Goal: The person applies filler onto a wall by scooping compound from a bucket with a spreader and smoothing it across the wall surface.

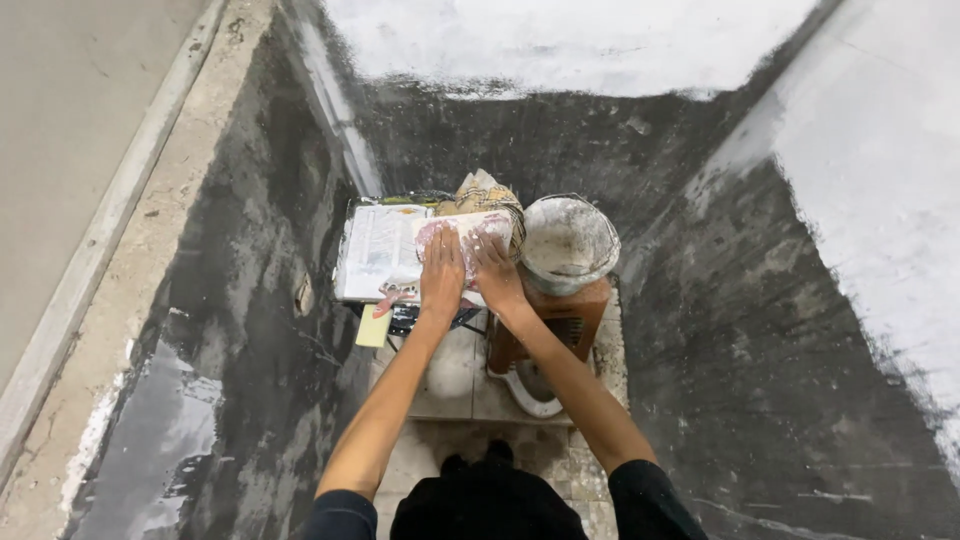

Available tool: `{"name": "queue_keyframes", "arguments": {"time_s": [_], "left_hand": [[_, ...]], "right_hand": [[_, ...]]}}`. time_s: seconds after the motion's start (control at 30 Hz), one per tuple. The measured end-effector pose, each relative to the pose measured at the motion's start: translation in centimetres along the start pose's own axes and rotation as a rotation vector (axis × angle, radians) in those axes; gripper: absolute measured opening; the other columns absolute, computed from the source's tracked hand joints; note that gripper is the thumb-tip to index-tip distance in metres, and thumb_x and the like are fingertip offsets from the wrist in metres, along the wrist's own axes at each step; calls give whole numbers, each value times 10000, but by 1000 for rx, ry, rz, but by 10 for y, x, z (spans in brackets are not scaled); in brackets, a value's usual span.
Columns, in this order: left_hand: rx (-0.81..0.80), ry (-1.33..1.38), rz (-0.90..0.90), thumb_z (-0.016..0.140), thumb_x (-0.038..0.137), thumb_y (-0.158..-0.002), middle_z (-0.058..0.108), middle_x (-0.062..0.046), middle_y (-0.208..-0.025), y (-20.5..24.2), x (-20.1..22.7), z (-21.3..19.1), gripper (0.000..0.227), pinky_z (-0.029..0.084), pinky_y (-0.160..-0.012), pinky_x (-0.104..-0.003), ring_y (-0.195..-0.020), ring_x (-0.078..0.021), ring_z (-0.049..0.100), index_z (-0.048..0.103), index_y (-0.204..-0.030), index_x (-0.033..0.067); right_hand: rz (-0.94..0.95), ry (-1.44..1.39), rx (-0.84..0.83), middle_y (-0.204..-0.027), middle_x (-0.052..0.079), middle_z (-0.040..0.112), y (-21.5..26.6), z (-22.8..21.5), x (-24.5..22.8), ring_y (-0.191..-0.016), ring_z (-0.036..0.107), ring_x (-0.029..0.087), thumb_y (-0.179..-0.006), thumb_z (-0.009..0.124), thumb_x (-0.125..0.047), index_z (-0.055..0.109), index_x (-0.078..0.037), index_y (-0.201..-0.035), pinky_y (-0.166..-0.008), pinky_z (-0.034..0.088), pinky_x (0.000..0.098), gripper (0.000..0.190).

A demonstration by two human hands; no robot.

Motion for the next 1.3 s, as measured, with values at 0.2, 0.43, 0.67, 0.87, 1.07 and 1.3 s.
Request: {"name": "queue_keyframes", "arguments": {"time_s": [0.2, 0.43, 0.67, 0.87, 1.07, 1.3], "left_hand": [[20, 52, 33, 560, 52, -905, 404, -237, -1590, 20, 20, 10, 650, 285, -1235, -469, -1500, -361, 351, 395, -1519, -81], [-88, 50, 61, 538, 81, -895, 356, -269, -1604, 34, 56, 27, 671, 280, -1224, -474, -1497, -386, 314, 366, -1519, -95], [-176, 90, 57, 578, 32, -880, 315, -234, -1634, 2, 127, 64, 738, 256, -1253, -457, -1531, -369, 278, 302, -1555, -82], [-210, 185, 43, 567, 59, -901, 328, -232, -1622, -27, 202, 95, 711, 266, -1237, -474, -1514, -369, 299, 306, -1546, -86], [-314, 157, 53, 546, 87, -930, 367, -207, -1603, -56, 241, 132, 658, 308, -1197, -504, -1487, -342, 349, 329, -1536, -49], [-314, 182, 93, 561, 68, -910, 367, -254, -1610, -84, 260, 214, 727, 309, -1222, -440, -1496, -375, 358, 284, -1562, -97]], "right_hand": [[8, 116, 44, -1468, 195, 568, 31, -3, 2, -1431, 469, 377, -860, 560, -43, 600, 78, -1323, -1229, 339, 488, 480], [47, 98, -20, -1464, 215, 557, 71, -3, 16, -1422, 456, 390, -860, 563, -33, 587, 73, -1359, -1236, 330, 503, 511], [41, 83, 13, -1453, 223, 561, 99, -35, 82, -1436, 445, 360, -807, 591, -43, 566, 70, -1414, -1242, 317, 495, 618], [14, 129, -28, -1448, 214, 579, 133, -33, 165, -1434, 449, 357, -817, 625, -85, 577, 82, -1366, -1235, 322, 486, 576], [78, 70, -26, -1438, 180, 597, 150, -19, 231, -1437, 457, 323, -842, 605, -70, 606, 60, -1381, -1247, 330, 471, 554], [144, -6, -126, -1440, 194, 597, 156, 39, 299, -1429, 470, 326, -855, 591, -60, 601, 59, -1379, -1237, 334, 466, 538]]}}
Point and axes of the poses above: each hand's wrist, its own y-axis away from the middle knuckle, its own z-axis out of the palm, x = y × z, the point moved 5 cm from there along -y, towards the middle knuckle
